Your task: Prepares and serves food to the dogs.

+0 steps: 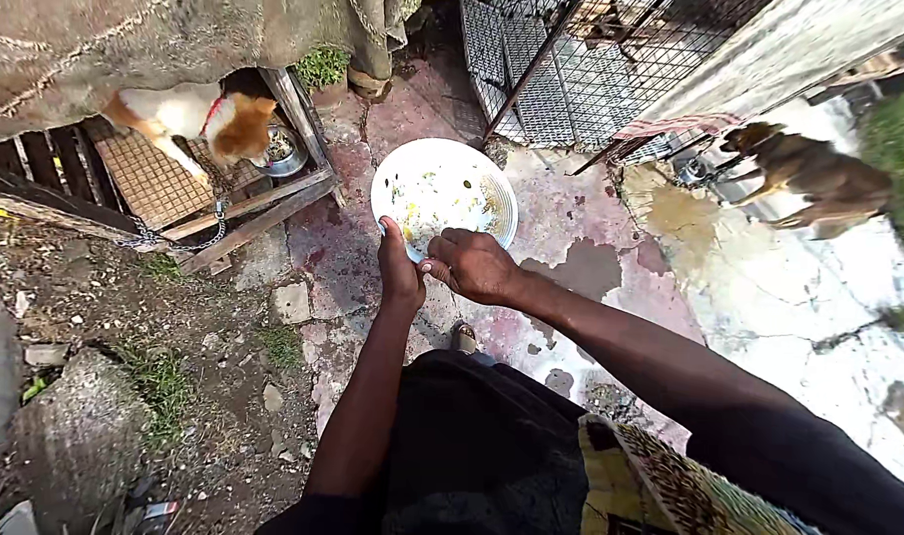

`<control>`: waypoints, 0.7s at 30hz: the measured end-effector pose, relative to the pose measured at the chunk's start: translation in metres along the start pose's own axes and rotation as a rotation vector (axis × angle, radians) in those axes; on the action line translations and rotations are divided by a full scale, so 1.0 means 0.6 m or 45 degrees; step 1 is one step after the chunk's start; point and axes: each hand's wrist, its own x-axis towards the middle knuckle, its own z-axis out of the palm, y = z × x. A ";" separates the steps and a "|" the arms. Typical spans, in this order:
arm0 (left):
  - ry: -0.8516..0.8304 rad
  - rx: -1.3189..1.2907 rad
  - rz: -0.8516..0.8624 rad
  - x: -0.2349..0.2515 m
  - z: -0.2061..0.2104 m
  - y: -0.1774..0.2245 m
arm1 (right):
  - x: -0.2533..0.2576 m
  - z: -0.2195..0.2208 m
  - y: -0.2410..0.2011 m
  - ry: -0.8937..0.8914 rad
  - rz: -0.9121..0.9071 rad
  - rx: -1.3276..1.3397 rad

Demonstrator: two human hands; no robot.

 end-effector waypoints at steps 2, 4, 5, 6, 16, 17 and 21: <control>0.026 0.035 -0.035 -0.001 0.007 0.002 | 0.001 -0.009 0.019 0.071 0.017 0.107; 0.028 0.036 -0.056 -0.003 0.013 0.002 | 0.016 -0.021 0.033 0.129 0.137 0.195; 0.019 0.036 -0.064 -0.005 0.017 0.000 | 0.027 -0.030 0.035 0.130 0.207 0.194; 0.011 0.043 -0.064 -0.005 0.020 -0.002 | 0.038 -0.037 0.035 0.118 0.260 0.172; -0.014 0.113 -0.019 -0.009 0.006 -0.016 | 0.064 -0.041 -0.011 -0.355 0.319 0.055; -0.021 0.110 -0.013 -0.010 0.003 -0.015 | 0.065 -0.034 -0.013 -0.334 0.293 0.040; -0.015 0.098 -0.005 -0.012 0.001 -0.013 | 0.077 -0.020 -0.016 -0.389 0.193 0.072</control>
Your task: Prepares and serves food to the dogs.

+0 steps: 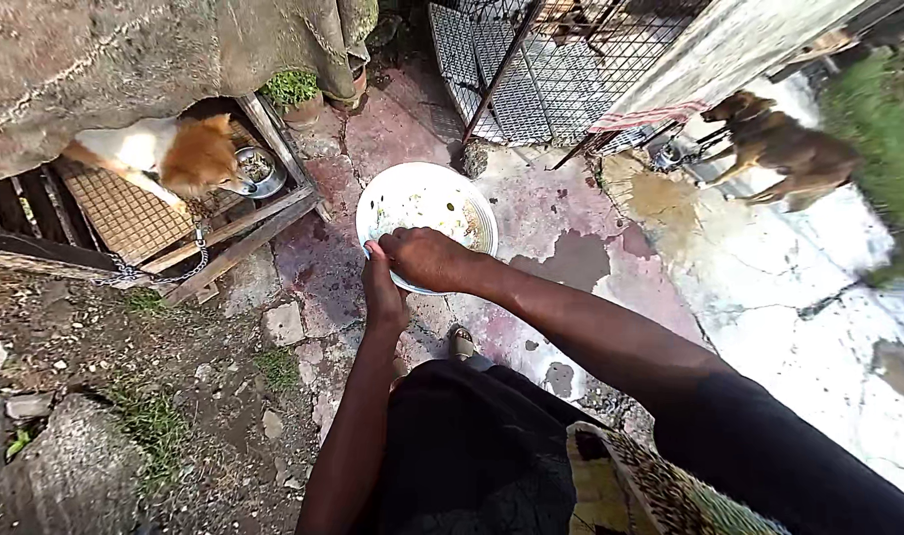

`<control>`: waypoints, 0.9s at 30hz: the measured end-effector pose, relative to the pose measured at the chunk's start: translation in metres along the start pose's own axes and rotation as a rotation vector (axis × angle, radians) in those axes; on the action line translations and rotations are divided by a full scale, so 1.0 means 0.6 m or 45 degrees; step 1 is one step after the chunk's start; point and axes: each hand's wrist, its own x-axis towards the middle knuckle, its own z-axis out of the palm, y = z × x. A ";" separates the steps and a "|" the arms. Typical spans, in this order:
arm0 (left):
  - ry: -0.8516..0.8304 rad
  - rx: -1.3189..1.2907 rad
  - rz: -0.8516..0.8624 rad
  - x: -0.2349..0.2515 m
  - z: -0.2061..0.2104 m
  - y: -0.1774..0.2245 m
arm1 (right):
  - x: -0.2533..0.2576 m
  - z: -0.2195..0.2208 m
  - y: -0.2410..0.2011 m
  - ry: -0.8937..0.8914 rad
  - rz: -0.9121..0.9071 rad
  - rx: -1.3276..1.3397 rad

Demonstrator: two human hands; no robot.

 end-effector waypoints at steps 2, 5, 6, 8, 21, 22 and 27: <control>0.011 -0.018 -0.005 -0.001 -0.001 0.001 | 0.000 -0.007 0.006 -0.034 -0.060 0.091; 0.005 -0.043 -0.023 -0.004 -0.008 0.004 | -0.007 -0.039 0.037 0.029 -0.140 0.441; 0.006 -0.056 -0.020 -0.006 -0.012 0.006 | -0.012 -0.055 0.052 0.052 -0.114 0.586; 0.010 -0.071 0.005 -0.008 -0.018 0.011 | -0.021 -0.087 0.082 0.098 -0.003 0.836; 0.067 -0.116 0.276 -0.044 0.058 -0.010 | -0.044 -0.169 0.139 0.059 -0.053 0.003; 0.079 -0.111 0.298 -0.048 0.068 -0.014 | -0.047 -0.166 0.147 0.051 -0.040 -0.110; 0.151 -0.102 0.384 -0.068 0.110 -0.052 | -0.081 -0.137 0.190 -0.183 -0.246 -0.359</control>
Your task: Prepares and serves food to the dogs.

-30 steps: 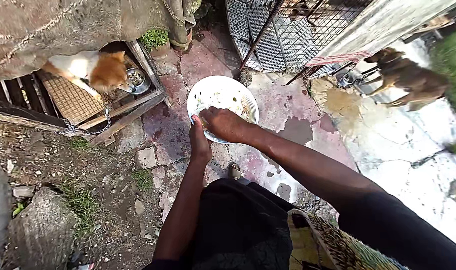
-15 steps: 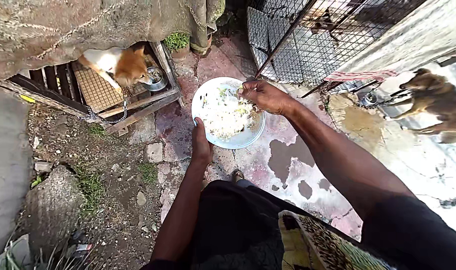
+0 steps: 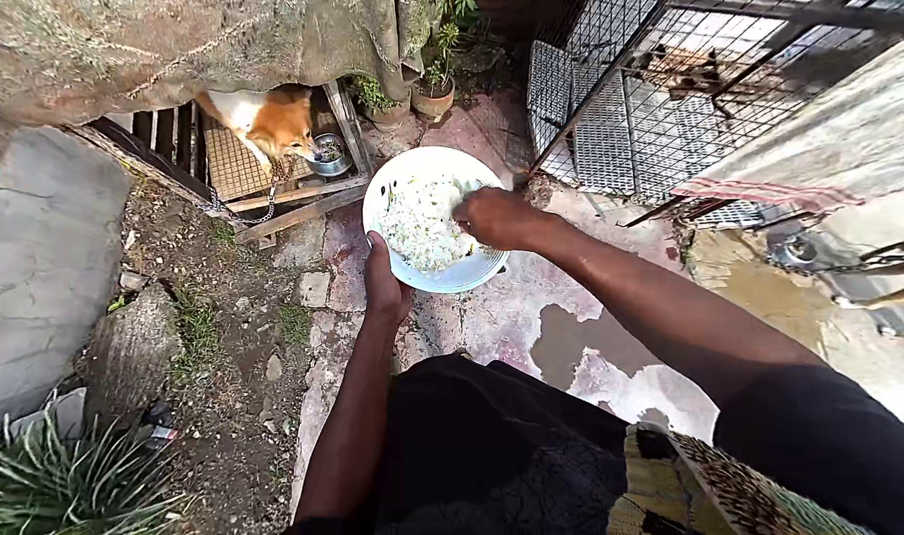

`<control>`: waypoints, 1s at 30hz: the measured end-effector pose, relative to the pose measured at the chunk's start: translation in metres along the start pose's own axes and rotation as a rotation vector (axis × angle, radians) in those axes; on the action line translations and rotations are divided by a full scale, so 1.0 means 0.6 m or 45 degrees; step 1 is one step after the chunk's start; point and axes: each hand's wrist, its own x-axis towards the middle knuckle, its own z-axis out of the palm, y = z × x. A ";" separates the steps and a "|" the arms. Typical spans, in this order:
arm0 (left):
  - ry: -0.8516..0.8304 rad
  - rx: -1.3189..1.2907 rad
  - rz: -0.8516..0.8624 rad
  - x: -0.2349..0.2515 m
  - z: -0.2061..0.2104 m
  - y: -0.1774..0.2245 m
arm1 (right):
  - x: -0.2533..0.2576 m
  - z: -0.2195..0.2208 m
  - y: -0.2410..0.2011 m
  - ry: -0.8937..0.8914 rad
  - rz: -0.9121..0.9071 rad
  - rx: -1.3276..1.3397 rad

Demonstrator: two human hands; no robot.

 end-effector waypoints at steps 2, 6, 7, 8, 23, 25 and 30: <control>0.025 0.010 0.026 -0.016 0.008 -0.008 | -0.018 0.001 0.011 -0.071 -0.156 0.001; 0.118 -0.005 0.013 -0.042 0.020 -0.022 | -0.033 -0.028 0.014 0.005 -0.039 -0.099; 0.135 -0.011 0.004 -0.047 0.022 -0.025 | -0.028 -0.024 0.014 0.032 -0.012 -0.173; 0.146 -0.019 0.003 -0.051 0.023 -0.027 | -0.023 -0.014 0.014 0.044 -0.021 -0.248; 0.188 -0.153 -0.119 -0.001 -0.131 0.016 | 0.067 0.069 -0.085 -0.129 -0.224 0.098; 0.192 -0.145 -0.145 0.013 -0.181 0.039 | 0.096 0.082 -0.128 -0.150 -0.212 0.077; 0.283 -0.167 -0.147 0.030 -0.310 0.095 | 0.180 0.089 -0.248 -0.250 -0.250 0.085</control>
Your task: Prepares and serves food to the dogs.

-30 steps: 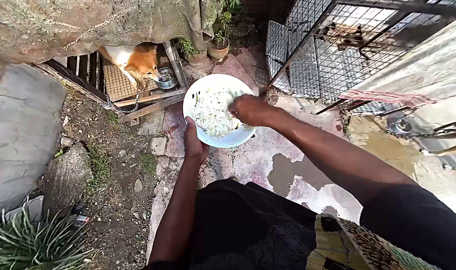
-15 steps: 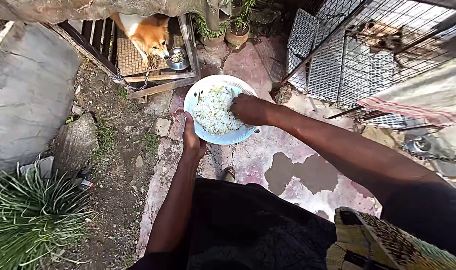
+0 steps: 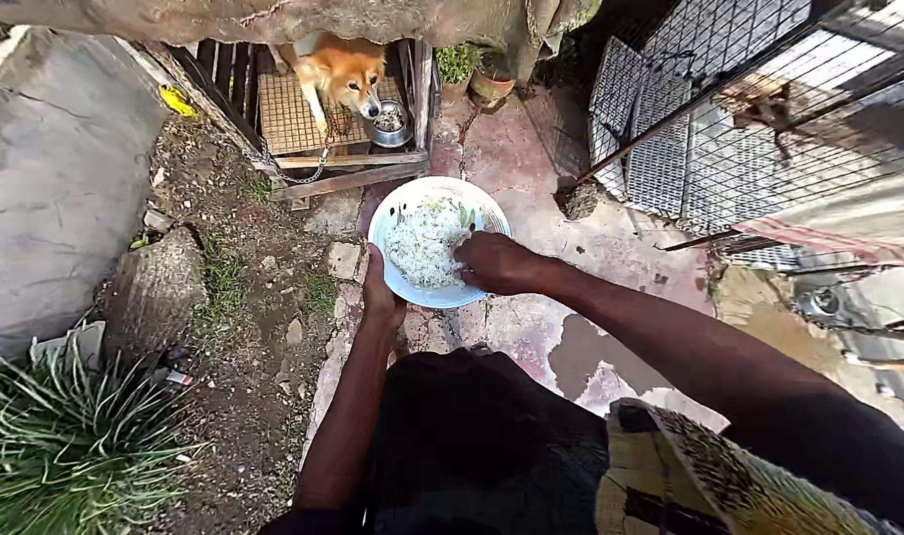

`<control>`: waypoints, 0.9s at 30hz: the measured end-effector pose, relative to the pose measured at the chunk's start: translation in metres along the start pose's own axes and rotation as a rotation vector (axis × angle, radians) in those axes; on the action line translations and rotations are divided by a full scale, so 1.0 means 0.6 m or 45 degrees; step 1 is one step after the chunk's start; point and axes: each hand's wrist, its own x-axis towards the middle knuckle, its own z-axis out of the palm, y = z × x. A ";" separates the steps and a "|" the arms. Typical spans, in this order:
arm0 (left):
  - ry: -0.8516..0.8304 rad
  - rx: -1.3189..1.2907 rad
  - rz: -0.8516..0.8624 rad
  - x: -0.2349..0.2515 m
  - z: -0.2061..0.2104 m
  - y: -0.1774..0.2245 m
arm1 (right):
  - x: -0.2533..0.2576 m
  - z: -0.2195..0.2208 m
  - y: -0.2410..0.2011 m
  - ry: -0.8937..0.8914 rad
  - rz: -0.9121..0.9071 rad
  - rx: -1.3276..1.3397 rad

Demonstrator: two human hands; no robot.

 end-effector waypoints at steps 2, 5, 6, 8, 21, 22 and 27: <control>0.037 -0.045 0.001 0.007 -0.043 0.028 | 0.030 -0.003 -0.042 0.005 -0.059 -0.015; 0.082 -0.131 0.030 0.014 -0.097 0.066 | 0.076 -0.003 -0.093 0.002 -0.221 -0.089; 0.115 -0.157 0.044 0.015 -0.111 0.075 | 0.093 -0.002 -0.107 0.009 -0.279 -0.103; 0.189 -0.189 0.052 0.015 -0.135 0.090 | 0.128 -0.001 -0.130 -0.028 -0.352 -0.104; 0.495 -0.186 0.272 0.042 -0.214 0.128 | 0.363 -0.041 -0.101 -0.038 0.306 2.173; 0.513 -0.191 0.316 0.049 -0.223 0.125 | 0.385 -0.047 -0.073 -0.031 0.310 2.252; 0.806 -0.213 0.427 0.101 -0.251 0.121 | 0.570 -0.047 0.112 0.246 0.596 2.116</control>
